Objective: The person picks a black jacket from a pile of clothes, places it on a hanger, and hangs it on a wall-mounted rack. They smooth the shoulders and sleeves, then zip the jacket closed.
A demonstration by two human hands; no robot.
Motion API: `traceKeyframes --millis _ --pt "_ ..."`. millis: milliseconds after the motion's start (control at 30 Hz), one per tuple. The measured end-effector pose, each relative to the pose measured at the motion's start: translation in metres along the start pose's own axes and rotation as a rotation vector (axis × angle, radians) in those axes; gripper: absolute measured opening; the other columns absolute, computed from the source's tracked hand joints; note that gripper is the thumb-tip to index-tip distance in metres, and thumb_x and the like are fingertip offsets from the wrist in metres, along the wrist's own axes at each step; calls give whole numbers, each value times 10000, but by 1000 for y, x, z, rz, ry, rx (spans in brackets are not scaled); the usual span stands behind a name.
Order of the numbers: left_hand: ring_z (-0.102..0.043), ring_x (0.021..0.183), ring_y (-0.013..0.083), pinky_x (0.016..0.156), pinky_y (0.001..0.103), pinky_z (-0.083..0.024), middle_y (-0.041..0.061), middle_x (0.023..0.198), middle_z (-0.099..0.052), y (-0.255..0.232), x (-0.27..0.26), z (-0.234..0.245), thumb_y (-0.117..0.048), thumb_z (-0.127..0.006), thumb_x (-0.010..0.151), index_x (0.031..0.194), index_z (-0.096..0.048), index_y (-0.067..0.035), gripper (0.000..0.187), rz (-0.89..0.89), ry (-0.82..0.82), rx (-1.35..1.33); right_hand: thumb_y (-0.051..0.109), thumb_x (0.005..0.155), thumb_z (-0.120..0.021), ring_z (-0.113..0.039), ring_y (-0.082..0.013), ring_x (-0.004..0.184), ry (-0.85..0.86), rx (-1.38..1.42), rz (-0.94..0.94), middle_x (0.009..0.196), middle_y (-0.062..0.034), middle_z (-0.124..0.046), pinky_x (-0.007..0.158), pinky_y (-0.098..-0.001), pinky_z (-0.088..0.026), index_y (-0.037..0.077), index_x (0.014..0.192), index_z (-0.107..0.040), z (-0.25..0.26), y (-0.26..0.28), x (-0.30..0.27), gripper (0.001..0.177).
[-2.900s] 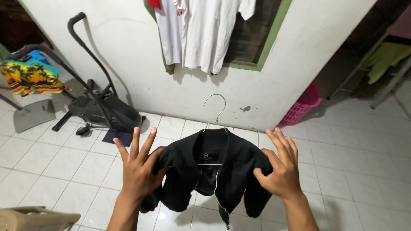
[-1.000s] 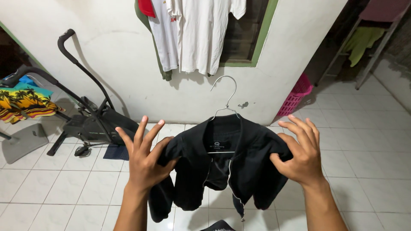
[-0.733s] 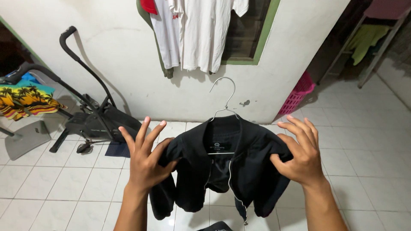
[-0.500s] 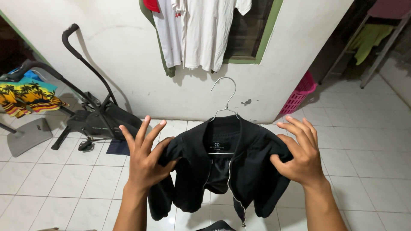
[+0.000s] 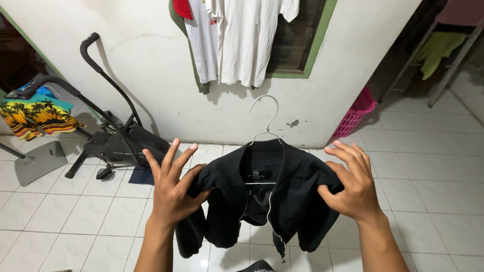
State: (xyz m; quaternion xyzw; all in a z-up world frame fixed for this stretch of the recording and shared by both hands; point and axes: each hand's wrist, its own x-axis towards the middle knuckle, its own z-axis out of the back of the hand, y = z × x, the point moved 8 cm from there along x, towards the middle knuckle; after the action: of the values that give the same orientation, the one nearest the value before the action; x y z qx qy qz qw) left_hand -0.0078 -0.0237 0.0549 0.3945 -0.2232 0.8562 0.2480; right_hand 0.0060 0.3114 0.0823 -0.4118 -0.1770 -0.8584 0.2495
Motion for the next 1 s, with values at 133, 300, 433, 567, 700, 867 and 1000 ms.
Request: traceKeyframes --millis 133,300,433,567,700,867,1000 --pt "-346 1506 356 1194 815 60 50 1482 -553 -1 0 -2 -181 -876 530 1024 -751 -129 512 -6 19 24 24 613 -711 -578 -315 1318 14 20 -25 1259 -95 -668 1245 -560 -378 25 879 -705 -3 -2 -5 266" --pt "-351 1505 364 1186 828 44 59 1483 -555 2 -1 -3 -182 -870 546 1061 -749 -129 532 -3 25 14 27 614 -716 -591 -299 1303 34 23 -9 1262 -89 -659 1231 -569 -388 25 900 -684 -5 -1 -6 287" --pt "-345 1513 364 1181 840 44 61 1499 -540 4 -5 -6 -232 -891 563 1092 -731 -144 560 10 32 9 29 609 -719 -595 -310 1298 37 32 -12 1260 -100 -662 1231 -566 -387 21 905 -687 -7 -1 -9 297" --pt "-335 1515 348 1179 840 39 48 1502 -533 4 -6 -5 -163 -861 530 1068 -738 -141 553 11 42 10 38 598 -725 -589 -310 1313 45 45 -34 1261 -105 -667 1234 -568 -380 30 895 -683 -11 -3 -14 300" --pt "-347 1508 369 1163 857 41 66 1497 -540 6 -10 -10 -209 -882 543 1087 -737 -136 568 6 44 -8 40 589 -722 -592 -321 1312 57 29 -35 1245 -100 -670 1231 -569 -382 36 874 -684 -11 -5 -16 288" --pt "-334 1516 356 1174 849 53 57 1498 -540 8 -9 -9 -217 -875 545 1091 -740 -148 567 14 38 -11 33 585 -732 -599 -315 1303 40 25 -25 1243 -101 -676 1229 -567 -387 28 864 -674 -4 -2 -10 285" --pt "-337 1514 357 1170 843 58 66 1504 -535 7 -10 -9 -237 -880 581 1088 -743 -136 535 9 27 -6 42 584 -740 -589 -309 1314 47 14 -36 1240 -101 -678 1241 -567 -379 32 853 -678 -1 -3 -10 276"
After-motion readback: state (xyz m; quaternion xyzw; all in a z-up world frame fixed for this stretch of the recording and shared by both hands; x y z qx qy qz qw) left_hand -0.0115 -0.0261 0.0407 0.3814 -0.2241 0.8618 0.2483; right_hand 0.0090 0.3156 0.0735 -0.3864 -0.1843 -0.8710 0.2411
